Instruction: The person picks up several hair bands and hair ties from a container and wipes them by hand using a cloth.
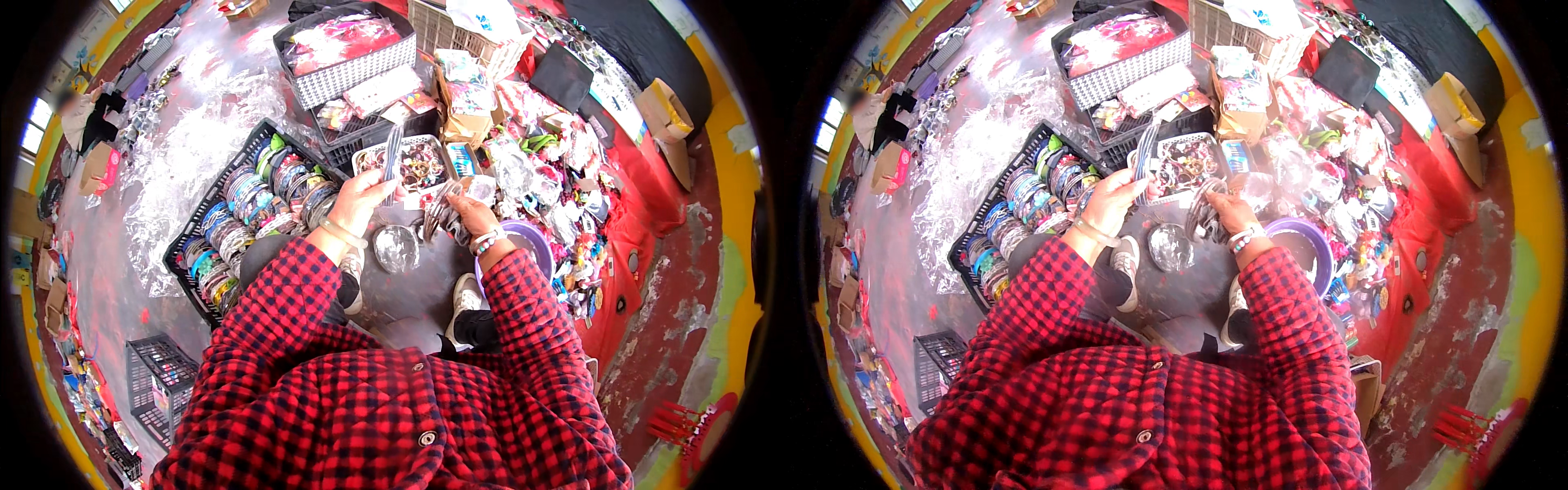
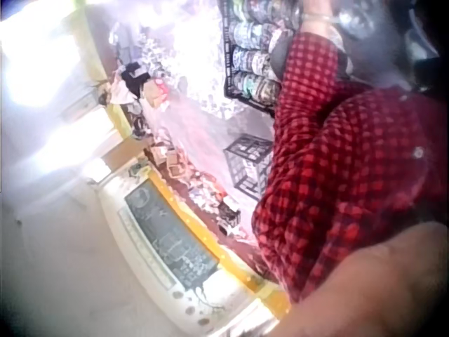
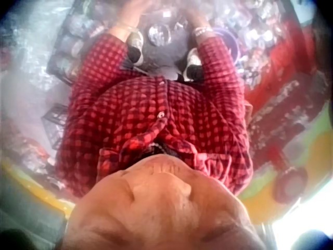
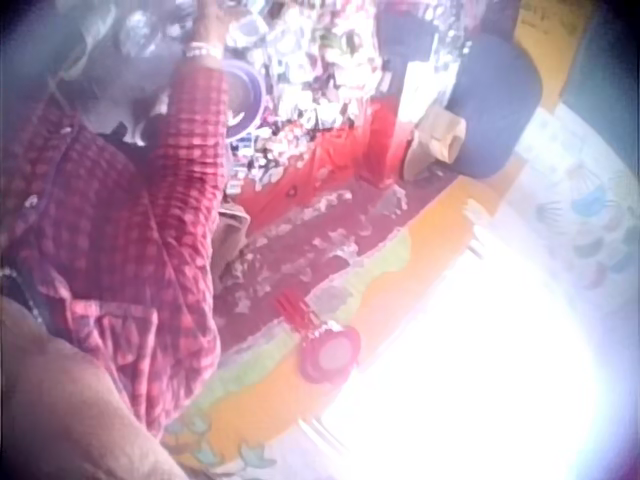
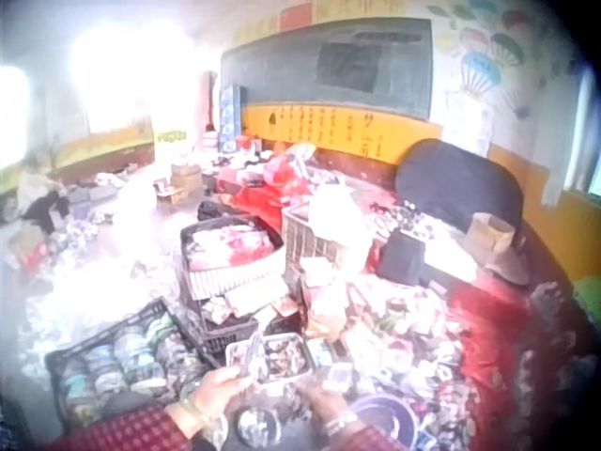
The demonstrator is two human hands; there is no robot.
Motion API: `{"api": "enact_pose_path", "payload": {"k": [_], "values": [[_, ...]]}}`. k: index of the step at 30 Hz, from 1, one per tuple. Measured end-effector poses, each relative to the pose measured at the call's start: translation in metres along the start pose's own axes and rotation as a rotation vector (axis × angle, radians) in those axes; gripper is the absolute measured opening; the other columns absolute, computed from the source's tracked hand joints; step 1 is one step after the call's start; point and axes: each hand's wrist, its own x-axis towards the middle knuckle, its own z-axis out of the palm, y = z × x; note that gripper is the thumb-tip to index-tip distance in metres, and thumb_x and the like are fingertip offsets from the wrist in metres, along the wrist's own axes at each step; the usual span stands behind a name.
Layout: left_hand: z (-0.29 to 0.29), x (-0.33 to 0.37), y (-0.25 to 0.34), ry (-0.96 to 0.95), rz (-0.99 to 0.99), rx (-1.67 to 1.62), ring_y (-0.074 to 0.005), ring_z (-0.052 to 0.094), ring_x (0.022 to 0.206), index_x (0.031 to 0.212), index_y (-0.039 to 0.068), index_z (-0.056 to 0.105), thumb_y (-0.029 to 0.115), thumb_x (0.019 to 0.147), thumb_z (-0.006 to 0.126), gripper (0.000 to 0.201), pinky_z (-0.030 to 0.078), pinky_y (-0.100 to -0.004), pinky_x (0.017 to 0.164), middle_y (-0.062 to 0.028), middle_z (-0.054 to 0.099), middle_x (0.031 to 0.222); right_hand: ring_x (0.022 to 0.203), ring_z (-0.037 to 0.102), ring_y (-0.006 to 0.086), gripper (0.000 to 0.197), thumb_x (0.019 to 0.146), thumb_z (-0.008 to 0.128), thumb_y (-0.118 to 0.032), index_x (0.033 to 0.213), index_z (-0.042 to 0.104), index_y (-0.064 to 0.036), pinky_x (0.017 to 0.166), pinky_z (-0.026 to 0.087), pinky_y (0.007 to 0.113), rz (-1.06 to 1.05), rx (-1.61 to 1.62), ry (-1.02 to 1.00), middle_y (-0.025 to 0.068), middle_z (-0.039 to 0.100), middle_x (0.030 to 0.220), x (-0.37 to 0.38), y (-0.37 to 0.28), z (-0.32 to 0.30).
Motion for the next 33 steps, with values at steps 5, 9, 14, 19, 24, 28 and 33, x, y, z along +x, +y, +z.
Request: {"api": "enact_pose_path", "payload": {"k": [5,9,14,19,24,28,33], "values": [[0.004,-0.011,0.012,-0.100,0.126,0.076,-0.0101,0.053,0.076,0.089,0.001,0.057,0.012,0.087,0.050,0.013,0.041,-0.0239,0.074,-0.0020,0.059,0.078,0.069,0.061,0.0180,0.018,0.086,0.053,-0.019,0.093,0.058,-0.0032,0.058,0.050,0.031,0.012,-0.096,0.044,0.0067,0.062,0.083,0.022,0.022,-0.022],[-0.001,-0.019,0.011,-0.067,0.109,-0.003,-0.0164,0.055,0.079,0.093,0.002,0.053,0.010,0.086,0.049,0.012,0.043,-0.0299,0.076,-0.0086,0.059,0.084,0.073,0.060,0.0189,0.021,0.084,0.053,-0.018,0.096,0.056,-0.0008,0.062,0.049,0.032,0.162,0.242,0.041,0.0076,0.062,0.085,-0.001,-0.004,0.003],[0.010,-0.024,0.013,-0.080,0.095,-0.082,-0.0151,0.054,0.075,0.092,0.001,0.053,0.010,0.084,0.049,0.013,0.044,-0.0290,0.072,-0.0110,0.060,0.087,0.071,0.061,0.0213,0.019,0.083,0.052,-0.007,0.099,0.055,0.0017,0.060,0.050,0.033,0.157,0.429,-0.010,0.0096,0.061,0.085,-0.010,-0.011,0.012],[0.005,-0.017,-0.005,-0.020,0.056,-0.009,-0.0128,0.053,0.069,0.092,0.000,0.053,0.007,0.083,0.047,0.013,0.044,-0.0265,0.067,-0.0106,0.060,0.086,0.069,0.058,0.0114,0.013,0.077,0.060,-0.005,0.088,0.062,0.0024,0.060,0.045,0.023,-0.012,0.152,0.038,0.0049,0.062,0.077,-0.030,-0.036,0.022],[0.015,-0.009,-0.016,0.127,-0.010,0.016,-0.0113,0.052,0.068,0.094,-0.002,0.054,0.001,0.077,0.054,0.017,0.042,-0.0233,0.065,-0.0062,0.059,0.082,0.068,0.053,0.0071,0.014,0.082,0.058,-0.012,0.091,0.062,-0.0013,0.063,0.043,0.021,-0.276,-0.032,-0.102,-0.0015,0.059,0.074,-0.034,-0.053,0.024],[0.034,-0.009,-0.010,0.181,-0.010,0.007,-0.0088,0.050,0.071,0.107,-0.001,0.050,0.002,0.073,0.062,0.036,0.041,-0.0222,0.065,-0.0024,0.055,0.089,0.071,0.050,0.0053,0.017,0.085,0.056,-0.017,0.094,0.061,-0.0035,0.064,0.041,0.021,-0.467,-0.272,-0.154,-0.0043,0.056,0.075,-0.040,-0.062,0.030],[0.035,-0.010,-0.007,-0.059,-0.015,-0.045,-0.0074,0.048,0.076,0.101,0.003,0.049,0.002,0.069,0.068,0.037,0.042,-0.0203,0.067,0.0004,0.050,0.087,0.079,0.053,0.0071,0.019,0.083,0.058,-0.013,0.099,0.060,-0.0031,0.070,0.044,0.022,-0.404,-0.259,-0.344,0.0018,0.061,0.088,-0.059,-0.081,0.049]]}}
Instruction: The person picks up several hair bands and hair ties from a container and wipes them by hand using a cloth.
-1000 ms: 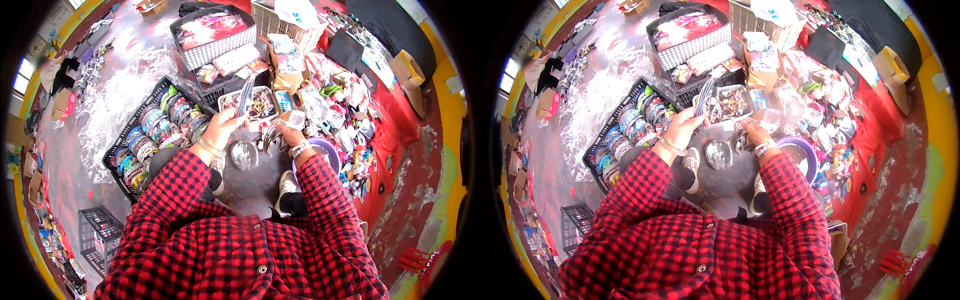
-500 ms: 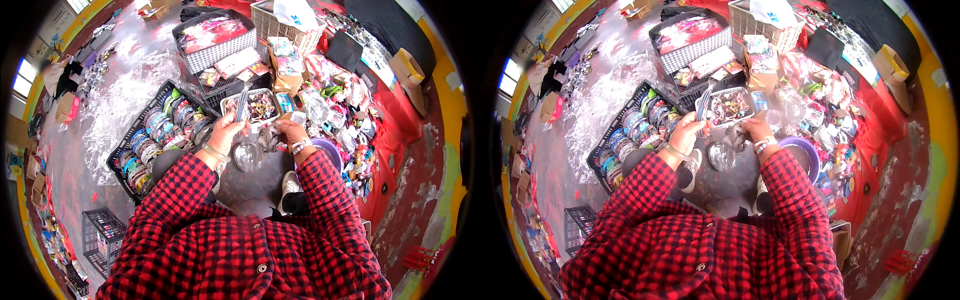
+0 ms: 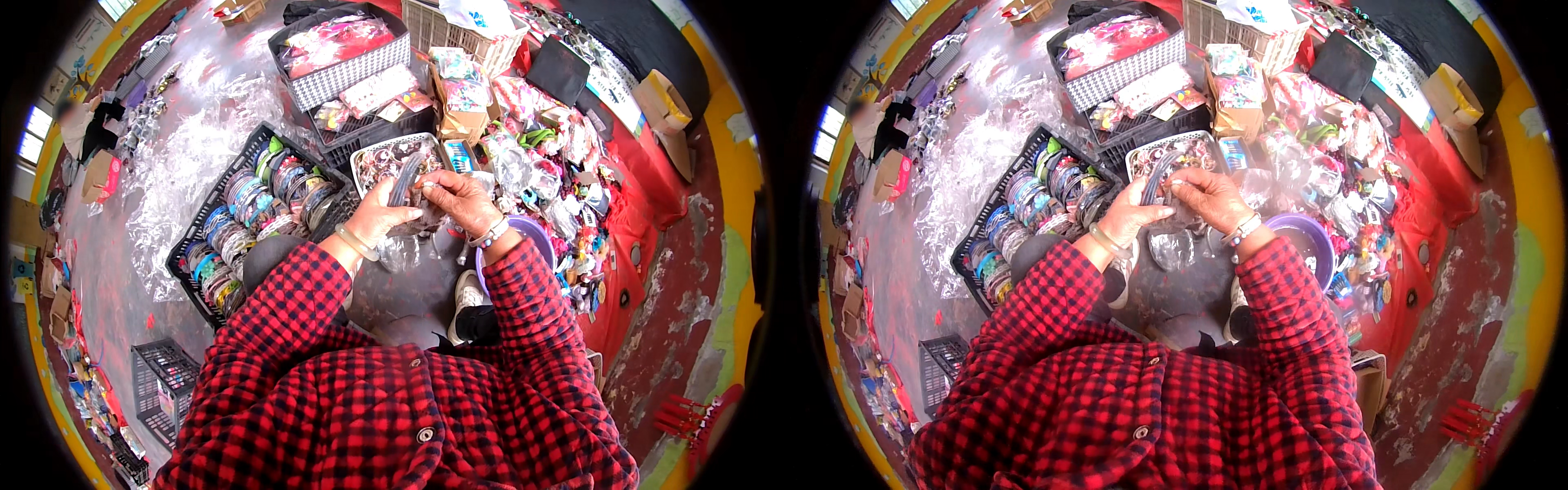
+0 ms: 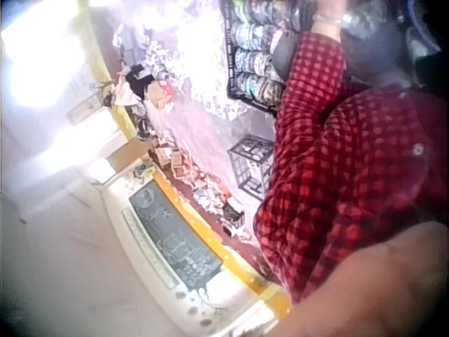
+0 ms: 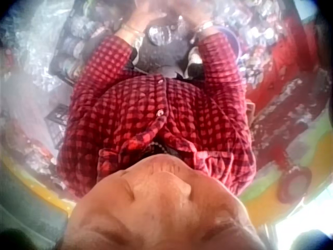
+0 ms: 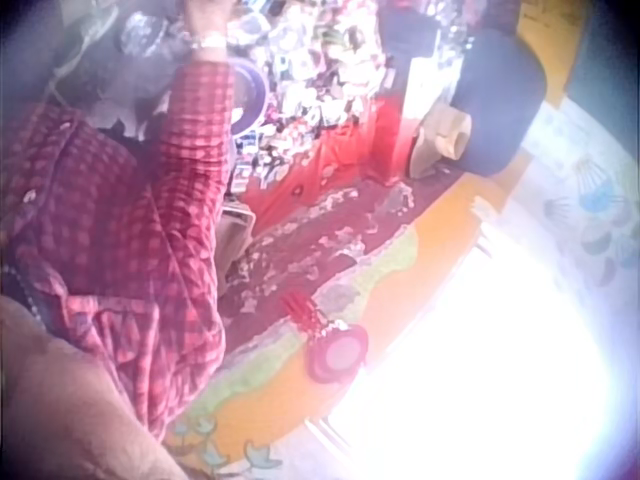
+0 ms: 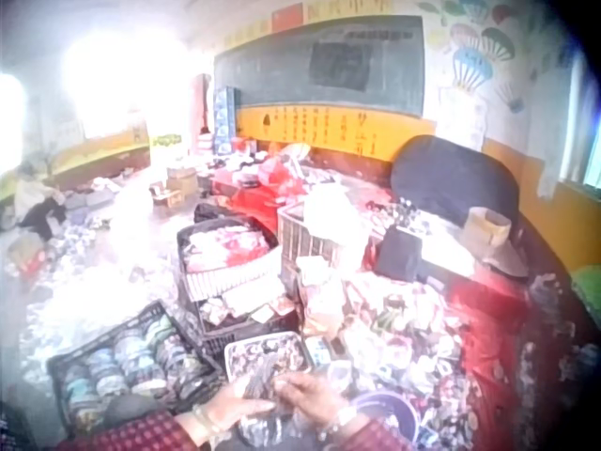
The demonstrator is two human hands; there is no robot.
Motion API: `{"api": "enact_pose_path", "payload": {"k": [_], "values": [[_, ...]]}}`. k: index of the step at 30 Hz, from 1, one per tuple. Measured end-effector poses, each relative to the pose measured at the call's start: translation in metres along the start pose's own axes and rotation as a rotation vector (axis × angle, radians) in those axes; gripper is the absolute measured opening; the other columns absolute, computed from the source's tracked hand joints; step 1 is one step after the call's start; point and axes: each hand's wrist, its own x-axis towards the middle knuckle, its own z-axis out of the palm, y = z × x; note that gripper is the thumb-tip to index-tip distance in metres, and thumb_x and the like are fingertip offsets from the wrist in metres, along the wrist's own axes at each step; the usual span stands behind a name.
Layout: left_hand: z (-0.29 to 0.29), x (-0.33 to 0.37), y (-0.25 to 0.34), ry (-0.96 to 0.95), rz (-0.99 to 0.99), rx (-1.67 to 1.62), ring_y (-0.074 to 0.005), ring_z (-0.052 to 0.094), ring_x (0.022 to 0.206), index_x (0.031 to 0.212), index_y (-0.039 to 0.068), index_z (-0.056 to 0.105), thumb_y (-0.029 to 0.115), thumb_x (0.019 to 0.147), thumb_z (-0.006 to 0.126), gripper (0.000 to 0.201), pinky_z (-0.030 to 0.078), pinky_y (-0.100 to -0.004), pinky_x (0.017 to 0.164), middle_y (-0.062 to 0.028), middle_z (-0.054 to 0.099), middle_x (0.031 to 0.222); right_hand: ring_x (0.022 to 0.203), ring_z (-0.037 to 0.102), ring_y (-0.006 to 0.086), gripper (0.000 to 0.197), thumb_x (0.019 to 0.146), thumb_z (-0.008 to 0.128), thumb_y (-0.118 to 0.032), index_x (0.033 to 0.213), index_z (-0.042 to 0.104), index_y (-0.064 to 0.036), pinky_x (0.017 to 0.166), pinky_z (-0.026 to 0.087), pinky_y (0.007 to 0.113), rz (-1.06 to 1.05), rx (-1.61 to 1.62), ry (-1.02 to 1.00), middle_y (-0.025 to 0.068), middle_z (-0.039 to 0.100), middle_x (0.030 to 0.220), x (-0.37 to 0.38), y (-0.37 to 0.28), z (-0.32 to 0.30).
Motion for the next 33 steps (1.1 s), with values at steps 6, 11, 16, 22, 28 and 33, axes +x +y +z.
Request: {"api": "enact_pose_path", "payload": {"k": [6,11,16,22,28,33], "values": [[-0.010,0.000,0.001,0.087,-0.049,0.065,-0.0063,0.047,0.063,0.093,0.004,0.050,-0.001,0.069,0.066,0.029,0.039,-0.0195,0.054,0.0011,0.049,0.078,0.073,0.053,0.0057,0.022,0.078,0.066,-0.014,0.095,0.063,-0.0011,0.066,0.044,0.021,0.101,-0.285,0.131,0.0011,0.062,0.082,-0.001,-0.021,-0.008],[-0.015,0.000,0.007,0.173,0.099,0.086,-0.0065,0.048,0.061,0.090,0.006,0.051,-0.001,0.069,0.065,0.026,0.039,-0.0193,0.055,0.0028,0.051,0.074,0.076,0.055,0.0117,0.023,0.070,0.071,-0.018,0.084,0.064,-0.0008,0.069,0.045,0.028,0.214,-0.598,-0.144,0.0061,0.061,0.082,-0.002,-0.024,-0.027],[-0.013,-0.001,0.013,0.131,0.040,0.112,-0.0069,0.049,0.063,0.093,0.006,0.051,0.002,0.071,0.065,0.026,0.040,-0.0194,0.057,0.0021,0.053,0.076,0.080,0.057,0.0183,0.017,0.076,0.063,-0.015,0.081,0.062,0.0014,0.071,0.046,0.029,0.192,0.019,-0.278,0.0100,0.061,0.091,-0.013,-0.036,-0.033],[-0.016,-0.001,0.015,0.053,0.168,0.094,-0.0101,0.050,0.079,0.097,0.004,0.050,0.017,0.090,0.045,0.016,0.040,-0.0229,0.068,-0.0020,0.053,0.083,0.099,0.056,0.0251,0.047,0.082,0.057,-0.030,0.118,0.045,-0.0011,0.087,0.045,0.040,-0.068,0.889,-0.029,0.0135,0.056,0.110,-0.009,-0.018,-0.033],[-0.008,0.002,0.009,0.018,0.253,0.196,-0.0087,0.051,0.076,0.094,0.001,0.051,0.010,0.090,0.045,0.011,0.042,-0.0225,0.070,-0.0015,0.055,0.081,0.102,0.053,0.0236,0.048,0.080,0.056,-0.011,0.122,0.037,0.0051,0.083,0.047,0.034,-0.183,0.990,-0.257,0.0161,0.051,0.114,-0.011,-0.031,-0.009],[-0.006,0.003,-0.010,0.029,0.260,0.137,-0.0069,0.049,0.080,0.104,0.001,0.052,0.001,0.087,0.046,0.017,0.041,-0.0220,0.075,-0.0003,0.054,0.086,0.087,0.059,0.0160,0.028,0.078,0.057,0.000,0.106,0.055,0.0007,0.077,0.047,0.027,-0.088,0.776,0.214,0.0071,0.061,0.097,0.009,-0.007,0.029]]}}
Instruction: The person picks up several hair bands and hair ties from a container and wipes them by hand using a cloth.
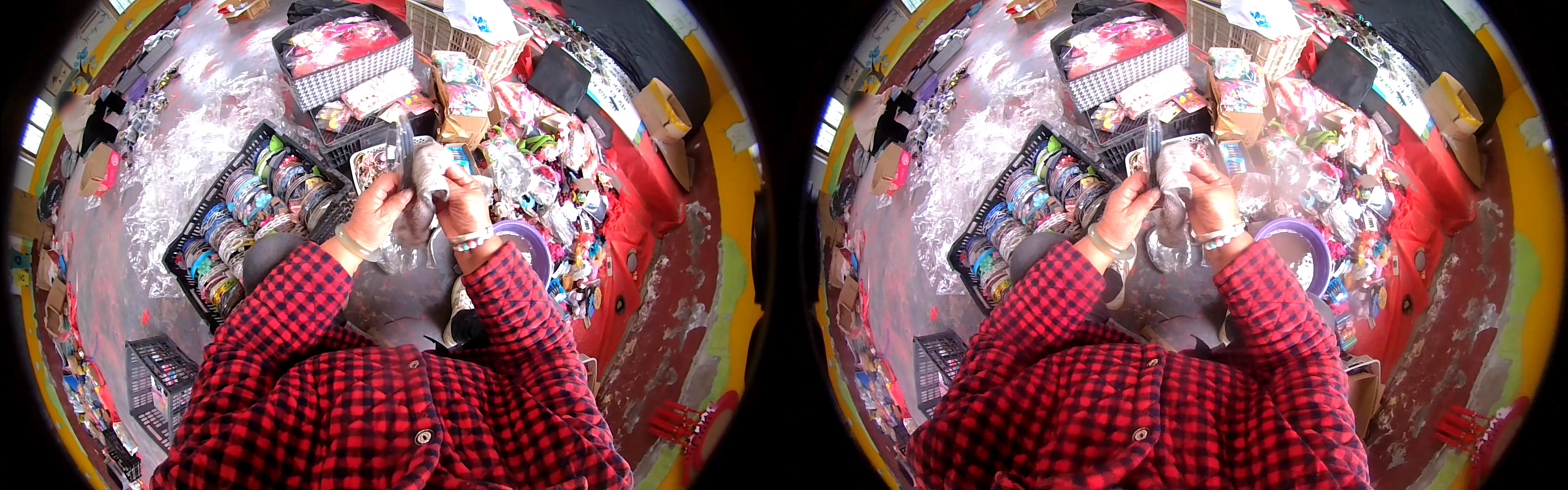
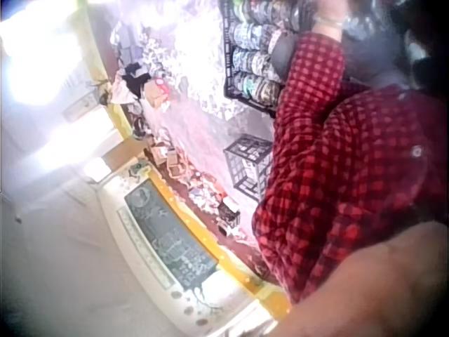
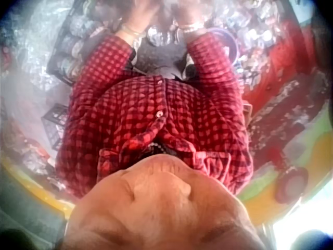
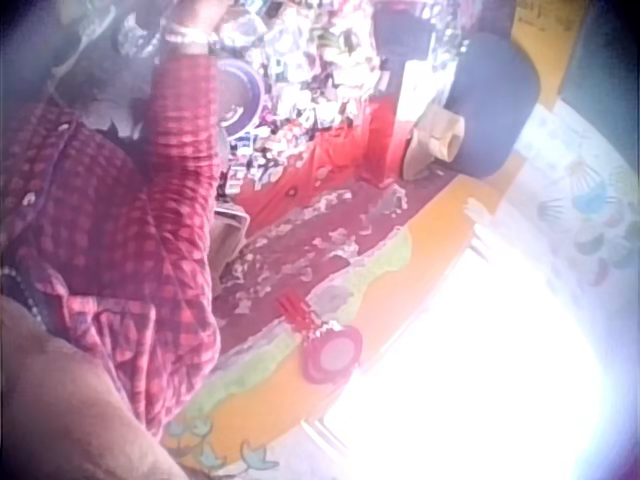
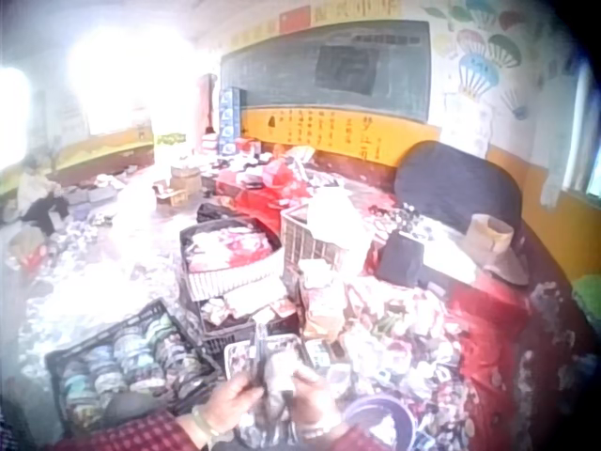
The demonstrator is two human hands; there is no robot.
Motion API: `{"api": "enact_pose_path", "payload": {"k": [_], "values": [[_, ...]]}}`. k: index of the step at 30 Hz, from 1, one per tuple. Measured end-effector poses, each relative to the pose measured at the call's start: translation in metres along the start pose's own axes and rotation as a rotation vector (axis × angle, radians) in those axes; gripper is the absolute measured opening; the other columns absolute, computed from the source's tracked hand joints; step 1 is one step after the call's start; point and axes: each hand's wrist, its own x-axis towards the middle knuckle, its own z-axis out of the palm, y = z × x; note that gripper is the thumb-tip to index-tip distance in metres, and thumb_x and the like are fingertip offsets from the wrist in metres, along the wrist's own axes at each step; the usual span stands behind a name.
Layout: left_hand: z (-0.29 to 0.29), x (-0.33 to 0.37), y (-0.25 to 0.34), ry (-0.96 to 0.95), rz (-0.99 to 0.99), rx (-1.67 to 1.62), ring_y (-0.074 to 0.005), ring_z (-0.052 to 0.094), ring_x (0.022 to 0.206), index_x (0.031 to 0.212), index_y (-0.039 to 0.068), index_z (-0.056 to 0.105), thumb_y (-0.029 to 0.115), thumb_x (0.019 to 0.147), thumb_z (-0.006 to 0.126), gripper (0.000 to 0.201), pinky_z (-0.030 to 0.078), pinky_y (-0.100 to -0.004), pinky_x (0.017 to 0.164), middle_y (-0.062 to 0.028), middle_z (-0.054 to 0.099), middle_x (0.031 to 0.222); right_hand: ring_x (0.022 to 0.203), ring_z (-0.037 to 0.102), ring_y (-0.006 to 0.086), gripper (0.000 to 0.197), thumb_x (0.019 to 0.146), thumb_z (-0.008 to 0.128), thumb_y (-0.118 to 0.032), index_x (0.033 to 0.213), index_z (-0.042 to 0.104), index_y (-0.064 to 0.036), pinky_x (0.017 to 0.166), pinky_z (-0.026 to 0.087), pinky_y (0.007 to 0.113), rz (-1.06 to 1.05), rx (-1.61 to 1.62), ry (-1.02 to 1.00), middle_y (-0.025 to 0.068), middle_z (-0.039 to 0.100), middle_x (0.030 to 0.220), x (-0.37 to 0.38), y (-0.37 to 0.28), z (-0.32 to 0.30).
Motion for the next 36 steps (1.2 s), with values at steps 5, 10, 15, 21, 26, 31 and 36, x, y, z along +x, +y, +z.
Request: {"api": "enact_pose_path", "payload": {"k": [5,10,15,21,26,31,36], "values": [[0.003,-0.003,0.009,-0.037,0.073,0.203,-0.0088,0.052,0.085,0.103,0.001,0.054,0.001,0.084,0.049,0.020,0.042,-0.0233,0.078,-0.0015,0.057,0.091,0.089,0.055,0.0135,0.030,0.079,0.061,-0.008,0.107,0.052,-0.0026,0.078,0.044,0.026,0.003,-0.234,-0.035,0.0039,0.058,0.100,0.002,0.019,0.001],[0.003,-0.003,0.004,-0.053,0.092,0.191,-0.0106,0.054,0.080,0.096,0.002,0.059,0.001,0.082,0.052,0.016,0.043,-0.0254,0.073,-0.0014,0.060,0.085,0.089,0.056,0.0130,0.025,0.083,0.056,-0.007,0.108,0.053,-0.0033,0.079,0.044,0.026,-0.040,-0.088,0.049,0.0037,0.059,0.099,-0.007,0.035,0.005],[-0.006,0.002,0.005,-0.159,0.164,0.404,-0.0189,0.057,0.076,0.089,0.000,0.061,0.003,0.078,0.057,0.012,0.044,-0.0285,0.070,-0.0080,0.060,0.080,0.081,0.057,0.0132,0.017,0.085,0.054,-0.015,0.098,0.056,-0.0039,0.073,0.044,0.026,-0.073,0.041,0.014,0.0030,0.060,0.091,-0.005,0.016,0.012],[-0.004,0.004,0.012,-0.285,0.422,0.604,-0.0272,0.056,0.077,0.085,0.000,0.061,0.007,0.073,0.065,0.015,0.045,-0.0331,0.069,-0.0106,0.060,0.077,0.076,0.057,0.0183,0.016,0.084,0.054,-0.019,0.094,0.053,-0.0059,0.071,0.048,0.033,-0.031,0.232,0.091,0.0049,0.058,0.083,0.005,-0.012,0.006],[-0.001,0.005,0.012,-0.346,0.523,0.669,-0.0265,0.055,0.077,0.084,0.002,0.061,0.005,0.071,0.065,0.013,0.045,-0.0336,0.068,-0.0094,0.059,0.078,0.082,0.059,0.0242,0.021,0.084,0.053,-0.021,0.095,0.056,-0.0027,0.076,0.048,0.039,0.004,0.276,0.234,0.0090,0.060,0.089,0.007,-0.028,0.006],[-0.006,0.002,0.003,-0.390,0.641,0.713,-0.0259,0.055,0.076,0.090,0.005,0.057,0.002,0.067,0.068,0.026,0.044,-0.0347,0.067,-0.0082,0.058,0.079,0.075,0.058,0.0217,0.021,0.083,0.058,-0.025,0.093,0.058,-0.0068,0.068,0.049,0.036,-0.050,0.221,0.106,0.0057,0.061,0.085,0.012,-0.033,-0.003],[0.002,0.003,0.016,-0.385,0.699,0.781,-0.0260,0.055,0.076,0.091,0.005,0.057,0.001,0.067,0.067,0.026,0.044,-0.0347,0.067,-0.0077,0.059,0.080,0.067,0.056,0.0217,0.028,0.089,0.048,-0.032,0.094,0.053,-0.0046,0.060,0.048,0.036,0.041,0.281,0.201,0.0083,0.056,0.077,0.019,-0.038,-0.013]]}}
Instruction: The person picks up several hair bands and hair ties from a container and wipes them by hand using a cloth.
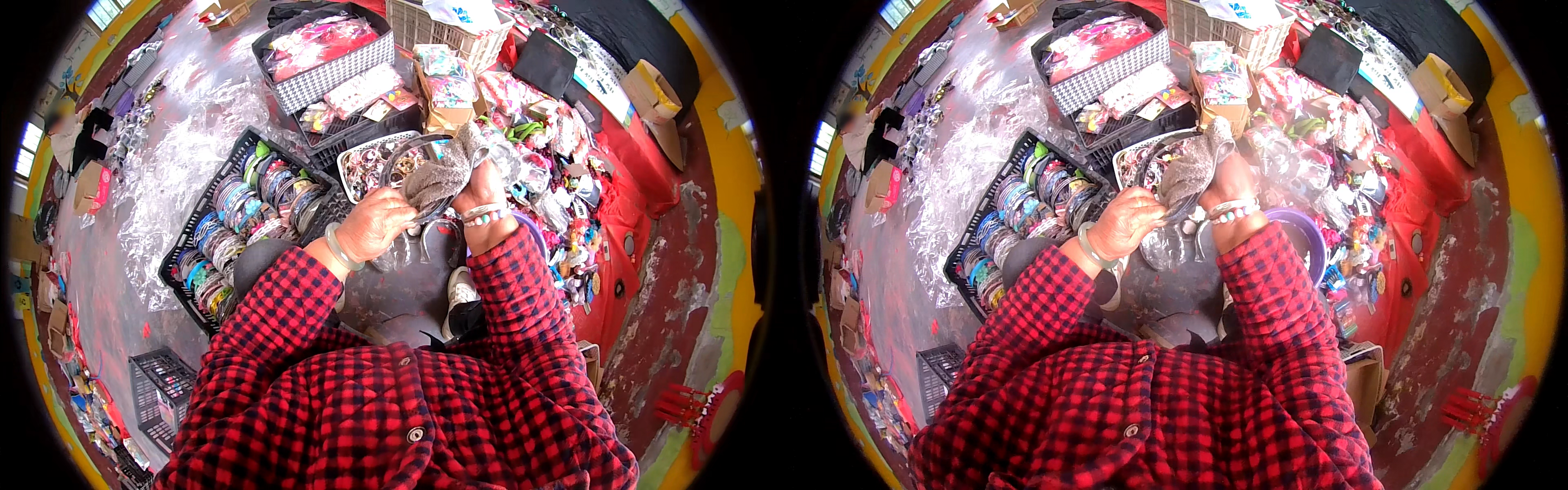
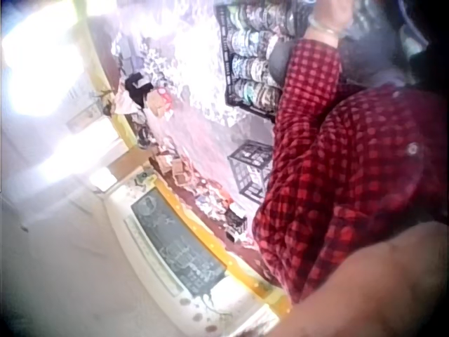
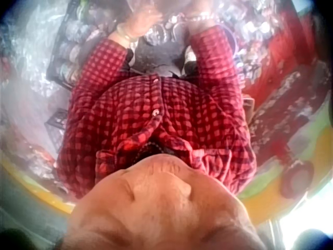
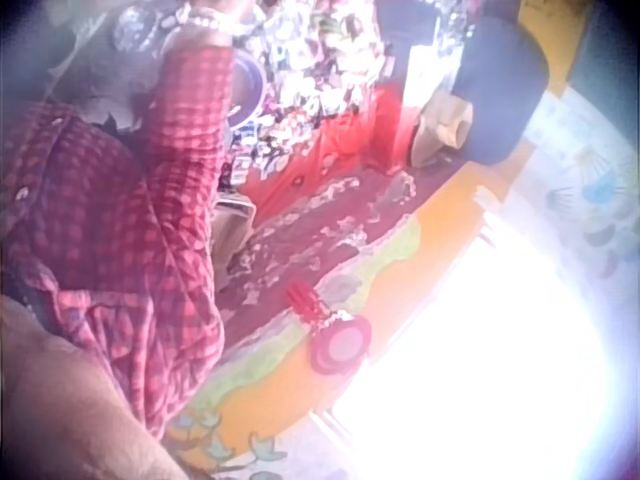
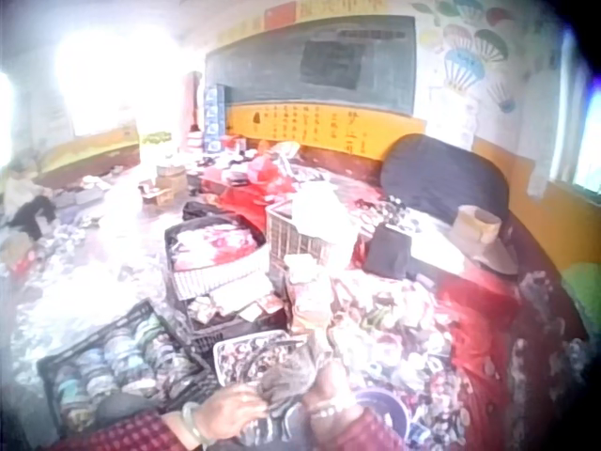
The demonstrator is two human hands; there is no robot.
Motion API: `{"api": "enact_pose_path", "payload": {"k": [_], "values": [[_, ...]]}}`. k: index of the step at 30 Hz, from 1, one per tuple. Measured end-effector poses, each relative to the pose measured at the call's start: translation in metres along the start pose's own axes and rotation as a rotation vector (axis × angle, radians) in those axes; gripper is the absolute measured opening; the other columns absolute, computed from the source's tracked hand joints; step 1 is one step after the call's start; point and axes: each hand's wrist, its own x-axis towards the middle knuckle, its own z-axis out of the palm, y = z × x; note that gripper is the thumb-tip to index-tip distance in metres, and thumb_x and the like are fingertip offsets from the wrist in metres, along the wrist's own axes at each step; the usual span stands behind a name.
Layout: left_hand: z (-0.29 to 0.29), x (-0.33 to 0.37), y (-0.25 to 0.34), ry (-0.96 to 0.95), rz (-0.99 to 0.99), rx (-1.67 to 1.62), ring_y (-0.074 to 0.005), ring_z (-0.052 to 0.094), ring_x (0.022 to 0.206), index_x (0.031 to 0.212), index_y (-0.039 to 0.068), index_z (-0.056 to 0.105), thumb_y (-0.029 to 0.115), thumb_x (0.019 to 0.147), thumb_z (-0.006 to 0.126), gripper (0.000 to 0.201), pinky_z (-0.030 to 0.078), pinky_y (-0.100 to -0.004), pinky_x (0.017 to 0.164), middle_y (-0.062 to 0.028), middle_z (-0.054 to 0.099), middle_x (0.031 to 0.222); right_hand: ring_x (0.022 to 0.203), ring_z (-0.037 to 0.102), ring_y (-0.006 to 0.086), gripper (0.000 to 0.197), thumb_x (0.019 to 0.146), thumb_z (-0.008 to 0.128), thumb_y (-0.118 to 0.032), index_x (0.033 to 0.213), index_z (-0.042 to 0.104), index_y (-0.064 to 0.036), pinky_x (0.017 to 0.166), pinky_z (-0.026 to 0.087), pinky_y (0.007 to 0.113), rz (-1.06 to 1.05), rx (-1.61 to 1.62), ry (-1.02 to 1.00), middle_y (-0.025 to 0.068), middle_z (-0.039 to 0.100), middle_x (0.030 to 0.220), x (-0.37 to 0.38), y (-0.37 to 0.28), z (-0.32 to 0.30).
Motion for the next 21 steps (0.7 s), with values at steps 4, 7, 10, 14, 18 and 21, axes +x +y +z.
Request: {"api": "enact_pose_path", "payload": {"k": [4,7,10,14,18,21], "values": [[0.001,-0.002,-0.002,0.023,-0.014,-0.053,-0.0262,0.055,0.077,0.091,0.005,0.057,-0.001,0.067,0.066,0.026,0.044,-0.0344,0.068,-0.0081,0.059,0.080,0.069,0.056,0.0234,0.031,0.089,0.046,-0.035,0.093,0.053,-0.0047,0.062,0.048,0.037,0.029,0.005,-0.010,0.0090,0.057,0.078,0.002,-0.004,0.001],[-0.003,-0.011,-0.007,-0.044,-0.046,-0.069,-0.0261,0.055,0.078,0.091,0.003,0.057,-0.001,0.068,0.066,0.026,0.045,-0.0339,0.068,-0.0086,0.059,0.080,0.073,0.056,0.0235,0.036,0.086,0.049,-0.041,0.090,0.055,-0.0056,0.068,0.048,0.038,-0.038,0.103,-0.117,0.0082,0.059,0.081,0.019,-0.012,-0.016],[-0.003,-0.014,-0.003,0.036,-0.066,-0.160,-0.0253,0.055,0.078,0.091,0.002,0.057,-0.001,0.069,0.066,0.024,0.045,-0.0333,0.067,-0.0088,0.060,0.080,0.093,0.054,0.0282,0.040,0.089,0.043,-0.038,0.104,0.054,-0.0031,0.084,0.043,0.042,-0.107,0.183,-0.172,0.0129,0.057,0.100,0.027,-0.040,-0.042],[-0.015,-0.006,0.001,0.197,-0.212,-0.107,-0.0236,0.055,0.078,0.084,-0.001,0.061,-0.001,0.073,0.063,0.012,0.045,-0.0312,0.068,-0.0093,0.060,0.078,0.110,0.046,0.0262,0.040,0.090,0.038,-0.032,0.117,0.046,-0.0034,0.095,0.036,0.041,-0.243,-0.058,-0.162,0.0122,0.050,0.118,0.027,-0.043,-0.050],[-0.013,-0.003,0.004,0.223,-0.256,-0.072,-0.0234,0.055,0.079,0.086,-0.001,0.061,-0.002,0.074,0.062,0.012,0.045,-0.0308,0.068,-0.0091,0.061,0.080,0.105,0.051,0.0260,0.046,0.087,0.046,-0.041,0.115,0.047,-0.0041,0.092,0.041,0.042,-0.018,0.029,-0.098,0.0110,0.054,0.112,0.006,-0.011,-0.016],[-0.010,-0.003,0.002,0.145,-0.161,-0.028,-0.0258,0.056,0.075,0.086,0.000,0.059,-0.002,0.071,0.063,0.016,0.045,-0.0326,0.066,-0.0103,0.060,0.078,0.095,0.056,0.0211,0.035,0.084,0.058,-0.026,0.110,0.050,-0.0038,0.086,0.045,0.037,0.020,-0.158,-0.233,0.0089,0.057,0.104,-0.003,0.027,-0.009]]}}
